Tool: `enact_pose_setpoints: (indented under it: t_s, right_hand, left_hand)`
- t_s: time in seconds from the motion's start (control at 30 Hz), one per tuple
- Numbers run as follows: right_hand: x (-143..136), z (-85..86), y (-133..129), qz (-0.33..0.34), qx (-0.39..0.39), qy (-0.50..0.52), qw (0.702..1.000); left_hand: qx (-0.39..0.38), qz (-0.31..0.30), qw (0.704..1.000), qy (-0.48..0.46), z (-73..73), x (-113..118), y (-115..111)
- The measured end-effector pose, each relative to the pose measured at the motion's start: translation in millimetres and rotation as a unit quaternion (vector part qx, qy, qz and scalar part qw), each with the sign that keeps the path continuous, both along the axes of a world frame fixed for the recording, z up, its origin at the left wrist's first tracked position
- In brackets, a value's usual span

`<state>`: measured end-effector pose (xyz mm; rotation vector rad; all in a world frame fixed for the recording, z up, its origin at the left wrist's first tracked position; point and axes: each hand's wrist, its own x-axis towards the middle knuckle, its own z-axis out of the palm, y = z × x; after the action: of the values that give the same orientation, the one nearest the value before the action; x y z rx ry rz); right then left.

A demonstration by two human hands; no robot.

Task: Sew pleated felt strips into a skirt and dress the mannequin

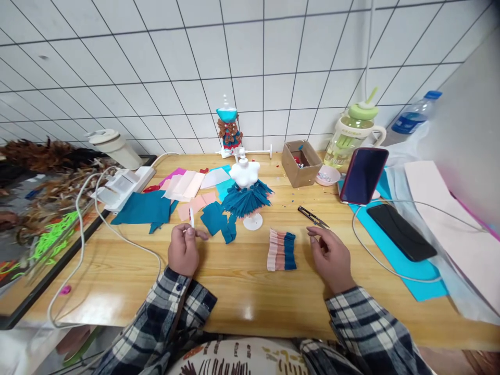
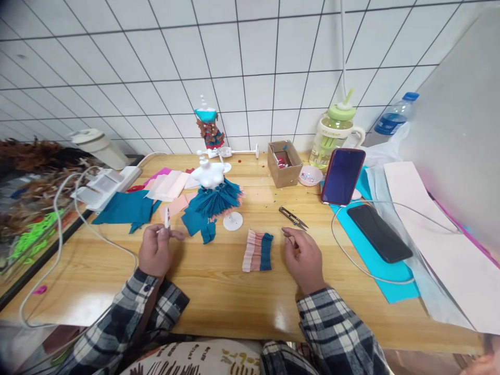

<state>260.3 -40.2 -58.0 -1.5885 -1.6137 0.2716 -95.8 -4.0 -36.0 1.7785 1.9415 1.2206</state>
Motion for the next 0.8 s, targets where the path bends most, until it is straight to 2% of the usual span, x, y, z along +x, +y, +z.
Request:
enact_pose_setpoints:
  t_s: [0.1, 0.17, 0.27, 0.33, 0.43, 0.57, 0.67, 0.8]
  right_hand:
    - [-18, 15.0, -13, 0.017, 0.029, 0.012, 0.999]
    - [-40, 26.7, -25, 0.073, 0.027, 0.028, 0.997]
    - [-79, 38.4, -37, 0.177, 0.010, 0.047, 0.983]
    - [-101, 39.6, -40, 0.202, -0.015, 0.061, 0.977]
    - [-118, 34.4, -38, 0.201, -0.026, 0.072, 0.977]
    - [-116, 25.4, -34, 0.198, -0.019, 0.065, 0.978]
    - [-111, 22.4, -34, 0.190, -0.006, 0.053, 0.980]
    - [-109, 22.2, -34, 0.202, 0.016, 0.046, 0.978]
  left_hand:
    - [0.039, -0.019, 0.996, -0.077, -5.9, 20, -30]
    - [0.053, -0.035, 0.992, -0.112, -12.8, 34, -50]
    - [0.018, -0.102, 0.988, -0.116, -19.6, 52, -73]
    - [-0.012, -0.152, 0.983, -0.098, -18.4, 59, -82]
    - [-0.042, -0.237, 0.969, -0.057, -10.5, 64, -85]
    - [-0.090, -0.321, 0.943, -0.004, -3.4, 66, -79]
    - [-0.105, -0.330, 0.938, 0.022, -5.1, 67, -75]
    - [-0.060, -0.312, 0.946, 0.068, -8.7, 67, -74]
